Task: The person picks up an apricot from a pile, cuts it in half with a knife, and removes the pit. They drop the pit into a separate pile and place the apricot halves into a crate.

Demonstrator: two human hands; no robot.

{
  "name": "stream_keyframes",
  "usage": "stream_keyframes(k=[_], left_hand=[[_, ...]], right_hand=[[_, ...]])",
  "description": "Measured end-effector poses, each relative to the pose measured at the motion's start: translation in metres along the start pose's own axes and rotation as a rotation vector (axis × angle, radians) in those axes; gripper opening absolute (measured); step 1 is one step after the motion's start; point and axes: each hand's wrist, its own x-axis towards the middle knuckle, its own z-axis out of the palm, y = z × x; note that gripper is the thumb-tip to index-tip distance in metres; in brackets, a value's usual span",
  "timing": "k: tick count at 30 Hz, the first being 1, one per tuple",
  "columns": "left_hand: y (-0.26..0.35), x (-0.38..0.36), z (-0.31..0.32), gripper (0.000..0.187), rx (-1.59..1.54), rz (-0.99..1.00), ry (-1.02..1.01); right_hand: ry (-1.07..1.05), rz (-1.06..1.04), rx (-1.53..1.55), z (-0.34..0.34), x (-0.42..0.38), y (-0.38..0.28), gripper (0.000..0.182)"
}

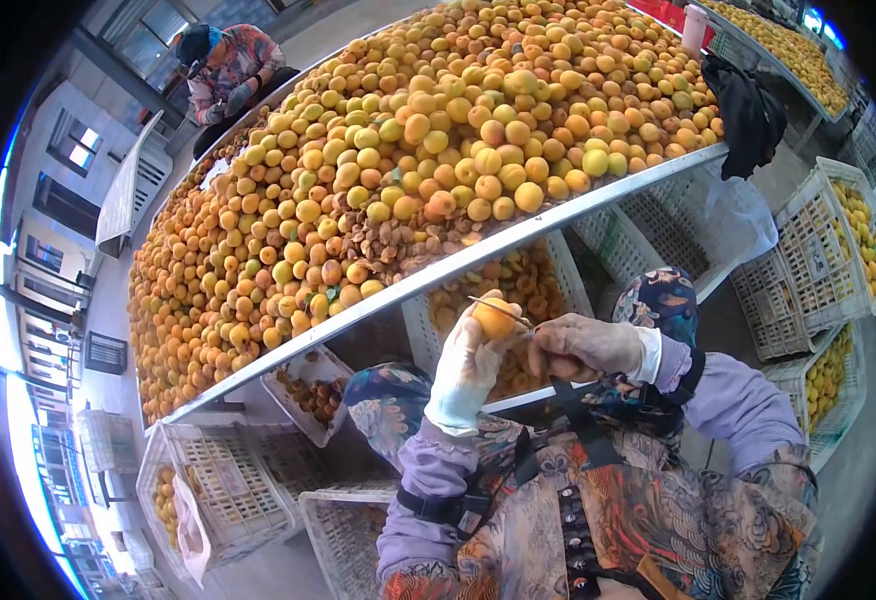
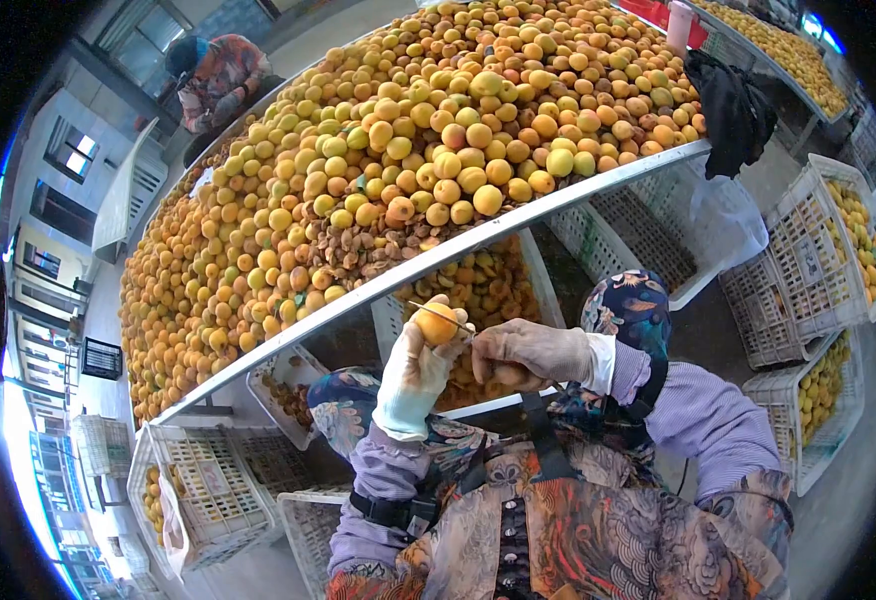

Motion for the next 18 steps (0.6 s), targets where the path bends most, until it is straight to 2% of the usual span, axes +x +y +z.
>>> stream_keyframes(k=[3,8,10,11,13,16,18], left_hand=[[-0.008,0.0,-0.003,0.051,0.093,0.049,0.008],[-0.017,0.0,-0.005,0.049,-0.026,-0.008,-0.034],[-0.016,-0.003,-0.007,0.057,-0.016,-0.08,-0.007],[-0.012,-0.002,-0.005,0.057,-0.009,-0.086,-0.01],[-0.002,-0.001,0.001,0.064,0.134,0.011,-0.082],[0.009,0.005,0.006,0.071,0.315,0.03,-0.046],[0.008,0.007,0.003,0.072,0.317,0.049,-0.047]], right_hand=[[0.043,-0.001,0.016,0.001,0.001,0.009,0.045],[0.148,-0.041,0.099,0.016,0.006,0.036,0.046],[0.115,-0.052,0.146,0.017,0.006,0.037,0.046],[0.122,0.045,0.169,0.016,0.004,0.029,0.046],[0.131,0.05,0.142,0.015,0.002,0.017,0.048],[0.135,0.073,0.077,0.021,-0.002,-0.007,0.05],[0.137,0.078,0.011,0.022,-0.001,-0.009,0.051]])
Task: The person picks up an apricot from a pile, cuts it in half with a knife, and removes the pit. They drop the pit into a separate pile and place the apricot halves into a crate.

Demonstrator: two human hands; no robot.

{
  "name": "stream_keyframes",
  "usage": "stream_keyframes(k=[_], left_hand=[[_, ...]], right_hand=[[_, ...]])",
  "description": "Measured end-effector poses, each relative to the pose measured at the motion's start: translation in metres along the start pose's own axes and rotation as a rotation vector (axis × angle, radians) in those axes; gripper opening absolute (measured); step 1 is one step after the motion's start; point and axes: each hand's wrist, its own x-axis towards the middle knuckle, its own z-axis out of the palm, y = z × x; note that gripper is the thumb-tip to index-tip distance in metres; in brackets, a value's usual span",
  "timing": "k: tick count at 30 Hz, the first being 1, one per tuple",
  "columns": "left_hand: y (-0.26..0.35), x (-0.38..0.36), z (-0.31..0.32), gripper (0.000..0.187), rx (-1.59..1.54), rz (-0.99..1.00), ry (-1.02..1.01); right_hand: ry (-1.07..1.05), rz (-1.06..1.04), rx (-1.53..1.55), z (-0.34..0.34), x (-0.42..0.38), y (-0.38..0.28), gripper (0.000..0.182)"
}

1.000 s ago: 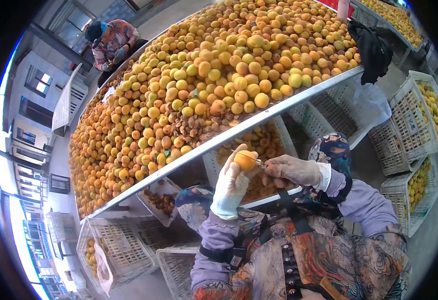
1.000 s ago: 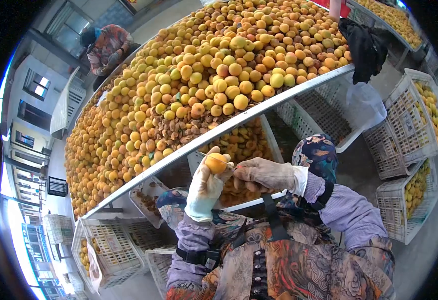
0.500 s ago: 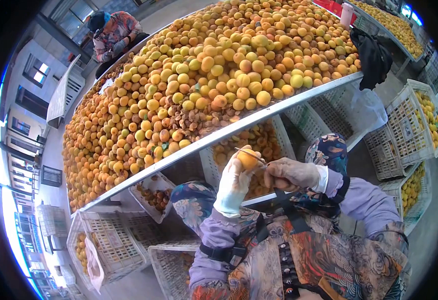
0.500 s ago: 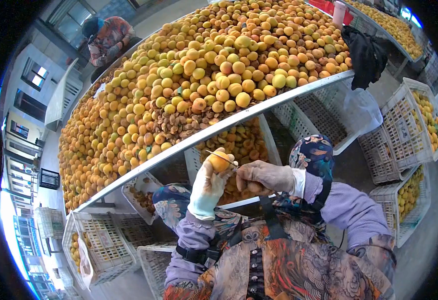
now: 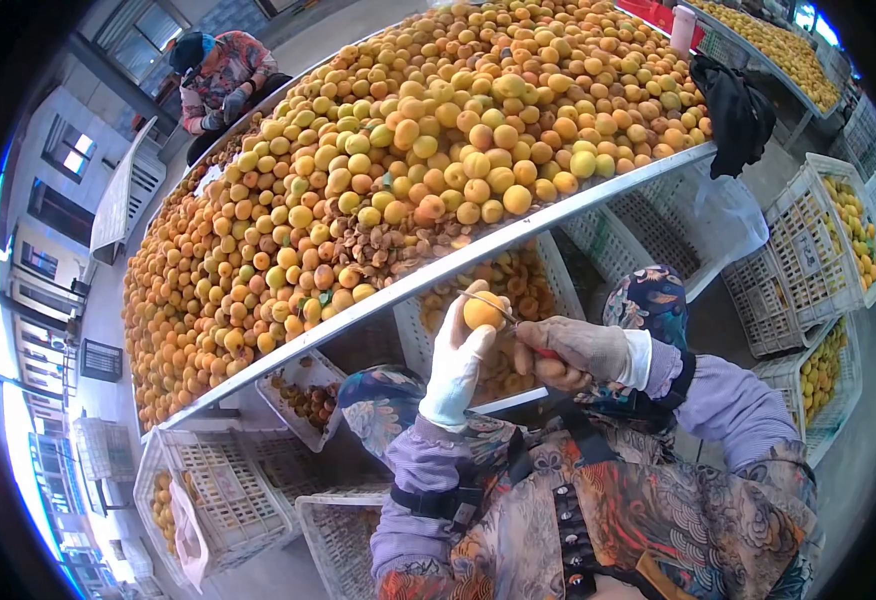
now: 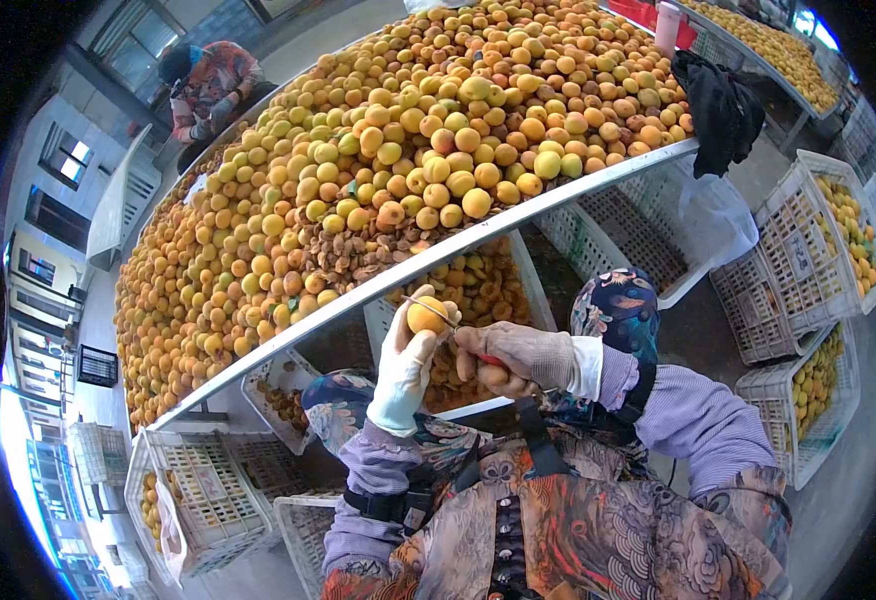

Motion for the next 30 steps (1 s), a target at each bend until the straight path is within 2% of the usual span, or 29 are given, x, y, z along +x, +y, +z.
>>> stream_keyframes(k=[2,4,6,8,9,11,12,14,16,18,22,23,24,25,28,30], left_hand=[[-0.004,-0.001,0.002,0.056,0.04,0.046,0.041],[-0.017,-0.005,0.008,0.052,-0.169,0.025,0.024],[-0.032,-0.009,0.021,0.046,-0.604,-0.105,0.092],[-0.038,-0.01,0.012,0.045,-0.616,-0.16,0.036],[-0.04,-0.009,0.006,0.045,-0.613,-0.165,0.034],[-0.036,-0.006,0.002,0.046,-0.303,-0.106,0.073],[-0.032,-0.005,0.004,0.046,-0.303,-0.103,0.07],[-0.025,-0.005,0.01,0.05,-0.088,-0.005,0.121],[-0.025,-0.006,0.011,0.052,-0.045,0.015,0.112],[-0.024,-0.007,0.022,0.055,-0.52,-0.123,0.124],[-0.041,-0.007,0.013,0.052,-0.636,-0.229,0.03],[-0.038,-0.01,0.017,0.051,-0.684,-0.257,0.069],[-0.036,-0.012,0.019,0.051,-0.682,-0.264,0.071],[-0.034,-0.012,0.021,0.049,-0.657,-0.248,0.077],[-0.024,-0.01,0.029,0.046,-0.502,-0.148,0.127],[-0.028,-0.006,0.018,0.051,-0.022,0.016,0.165]], right_hand=[[0.008,0.019,0.144,0.002,0.003,0.01,0.051],[0.013,-0.076,0.265,0.01,0.008,0.029,0.046],[0.079,-0.212,0.198,0.016,0.017,0.047,0.048],[0.112,-0.176,0.21,0.018,0.019,0.053,0.049],[0.114,-0.179,0.215,0.017,0.017,0.052,0.049],[0.08,-0.067,0.263,0.013,0.009,0.04,0.051],[0.081,-0.069,0.259,0.013,0.007,0.033,0.051],[0.085,0.008,0.184,0.013,0.004,0.023,0.052],[0.092,0.021,0.196,0.012,0.006,0.024,0.051],[0.067,-0.096,0.183,0.011,0.012,0.035,0.048],[0.191,-0.12,0.206,0.022,0.016,0.049,0.049],[0.218,-0.083,0.186,0.023,0.013,0.047,0.049],[0.248,-0.045,0.169,0.024,0.01,0.048,0.05],[0.202,-0.025,0.266,0.021,0.01,0.045,0.052],[0.147,-0.026,0.26,0.017,0.008,0.033,0.049],[0.123,-0.035,0.242,0.019,0.008,0.029,0.049]])
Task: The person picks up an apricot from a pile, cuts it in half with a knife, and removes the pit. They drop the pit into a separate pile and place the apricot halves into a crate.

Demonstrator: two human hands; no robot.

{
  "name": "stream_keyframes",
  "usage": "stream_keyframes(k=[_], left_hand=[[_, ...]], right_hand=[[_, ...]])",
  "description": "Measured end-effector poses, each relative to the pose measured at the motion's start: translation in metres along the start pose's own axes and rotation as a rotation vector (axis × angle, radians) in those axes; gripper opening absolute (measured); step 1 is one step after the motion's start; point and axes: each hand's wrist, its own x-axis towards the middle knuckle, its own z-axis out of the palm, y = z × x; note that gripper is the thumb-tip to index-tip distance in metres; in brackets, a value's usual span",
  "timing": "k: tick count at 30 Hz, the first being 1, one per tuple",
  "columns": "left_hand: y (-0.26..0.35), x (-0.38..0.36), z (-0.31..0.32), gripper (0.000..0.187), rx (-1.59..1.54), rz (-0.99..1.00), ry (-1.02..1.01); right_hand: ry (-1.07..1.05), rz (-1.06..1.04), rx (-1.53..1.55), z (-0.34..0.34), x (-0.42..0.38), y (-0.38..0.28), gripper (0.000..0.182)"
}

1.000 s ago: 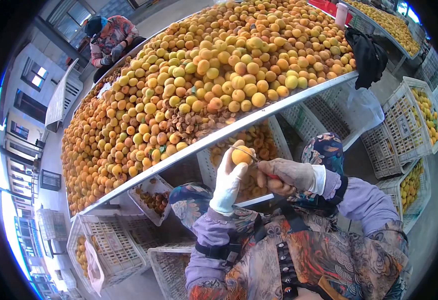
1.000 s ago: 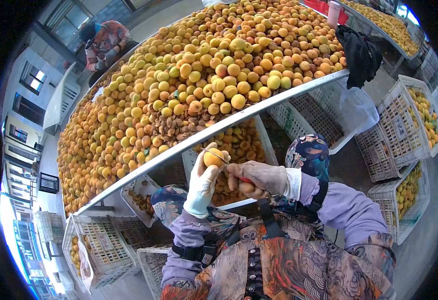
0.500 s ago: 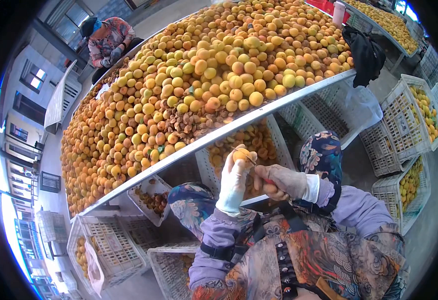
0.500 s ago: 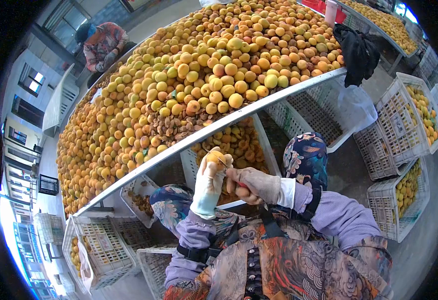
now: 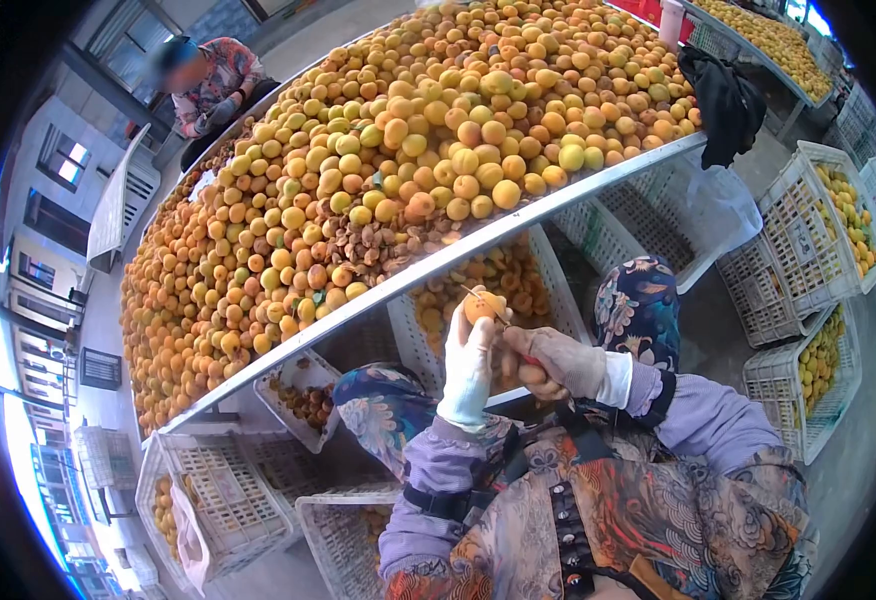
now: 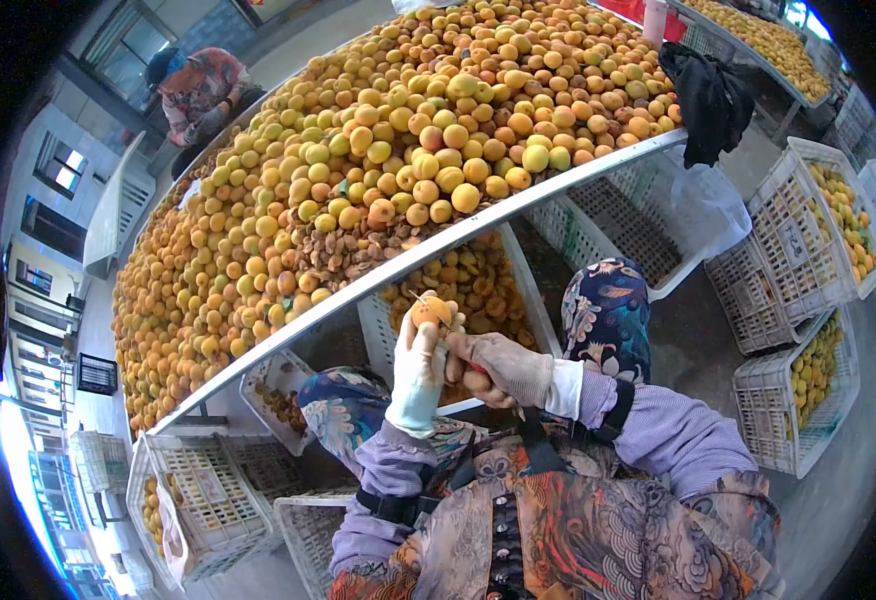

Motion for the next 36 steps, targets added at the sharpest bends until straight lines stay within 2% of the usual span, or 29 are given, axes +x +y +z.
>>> stream_keyframes(k=[2,4,7,11,12,16,17,19,22,24,27,29,36], left_hand=[[-0.003,-0.001,-0.003,0.051,-0.012,-0.039,-0.001],[-0.009,-0.004,0.001,0.045,-0.269,-0.108,0.02],[-0.001,-0.009,0.01,0.042,-0.449,-0.225,0.061],[0.004,-0.006,0.014,0.041,-0.385,-0.204,0.068],[-0.004,-0.003,0.009,0.042,-0.286,-0.129,0.076],[-0.016,0.003,-0.005,0.044,0.001,0.018,0.027],[-0.014,0.002,-0.003,0.044,0.0,0.014,0.028],[-0.01,0.002,0.003,0.053,-0.292,-0.195,0.049],[-0.004,0.0,0.011,0.054,-0.378,-0.302,0.117],[-0.008,0.002,0.01,0.054,-0.37,-0.295,0.115],[-0.009,0.004,0.008,0.055,-0.362,-0.316,0.102],[-0.007,0.006,0.007,0.056,-0.369,-0.408,0.091],[-0.017,0.004,0.009,0.053,-0.394,-0.36,0.127]], right_hand=[[0.009,0.011,0.048,-0.002,0.004,0.005,0.047],[0.015,-0.038,0.023,-0.002,0.009,0.018,0.048],[0.047,-0.064,0.027,0.002,0.008,0.019,0.048],[0.073,-0.003,0.063,-0.001,0.007,0.015,0.046],[0.052,0.04,0.096,-0.002,0.007,0.015,0.045],[0.049,0.039,0.056,-0.003,0.006,0.011,0.044],[0.031,-0.024,0.051,-0.004,0.009,0.017,0.043],[0.014,-0.084,0.045,-0.007,0.015,0.03,0.042],[0.085,-0.134,0.045,-0.007,0.02,0.036,0.04],[0.156,-0.048,0.096,-0.005,0.016,0.034,0.038],[0.138,-0.139,-0.013,-0.008,0.019,0.038,0.037],[0.174,-0.118,0.001,-0.006,0.021,0.039,0.036],[0.186,-0.02,0.123,-0.001,0.011,0.022,0.041]])
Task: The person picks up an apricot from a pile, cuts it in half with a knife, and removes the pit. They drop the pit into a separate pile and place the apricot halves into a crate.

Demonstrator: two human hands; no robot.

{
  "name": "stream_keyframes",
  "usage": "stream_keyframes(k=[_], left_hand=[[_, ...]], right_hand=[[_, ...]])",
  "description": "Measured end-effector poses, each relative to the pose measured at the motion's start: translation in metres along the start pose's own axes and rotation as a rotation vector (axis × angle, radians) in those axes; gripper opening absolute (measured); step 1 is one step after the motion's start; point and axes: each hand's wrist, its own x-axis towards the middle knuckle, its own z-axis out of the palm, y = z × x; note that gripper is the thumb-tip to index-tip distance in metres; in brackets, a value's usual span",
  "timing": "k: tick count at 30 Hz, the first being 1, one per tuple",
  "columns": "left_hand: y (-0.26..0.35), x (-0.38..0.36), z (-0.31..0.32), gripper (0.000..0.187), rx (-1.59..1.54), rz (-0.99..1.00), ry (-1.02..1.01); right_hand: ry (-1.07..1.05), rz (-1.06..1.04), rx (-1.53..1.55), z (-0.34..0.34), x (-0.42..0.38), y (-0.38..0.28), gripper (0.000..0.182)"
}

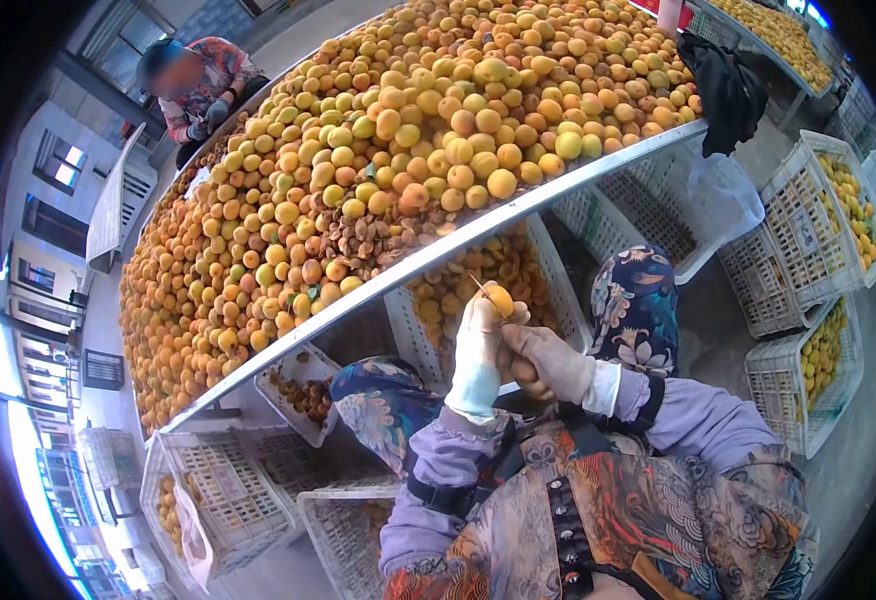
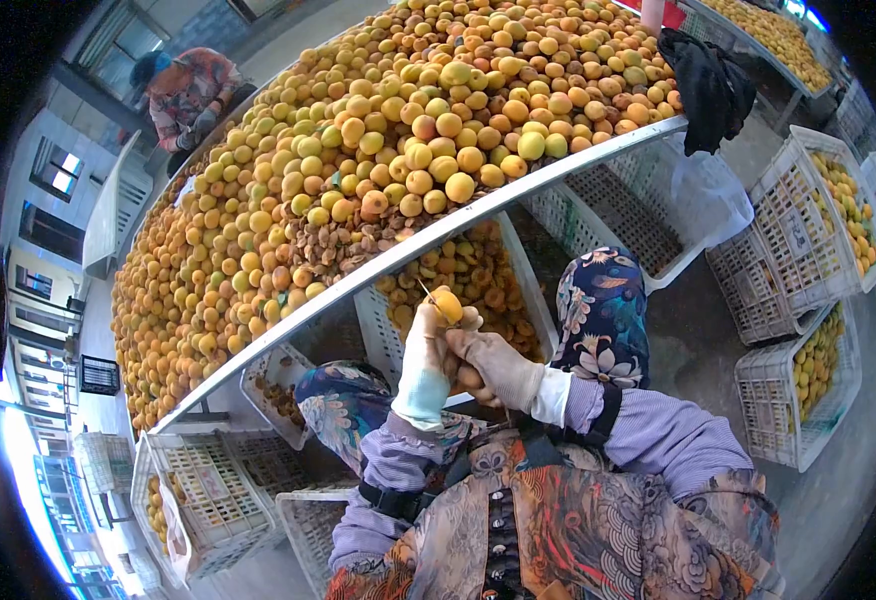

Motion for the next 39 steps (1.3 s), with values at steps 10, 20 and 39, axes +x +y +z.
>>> stream_keyframes(k=[10,20,39], left_hand=[[0.007,-0.004,-0.008,0.035,0.655,0.372,0.087],[-0.004,-0.001,-0.015,0.045,0.499,0.229,0.103],[0.003,0.008,-0.035,0.055,-0.21,-0.029,-0.092]], right_hand=[[-0.004,0.061,-0.092,-0.001,-0.006,-0.005,0.047],[0.065,-0.186,-0.236,-0.017,0.012,0.03,0.039],[-0.185,-0.062,-0.121,-0.007,-0.002,0.004,0.041]])
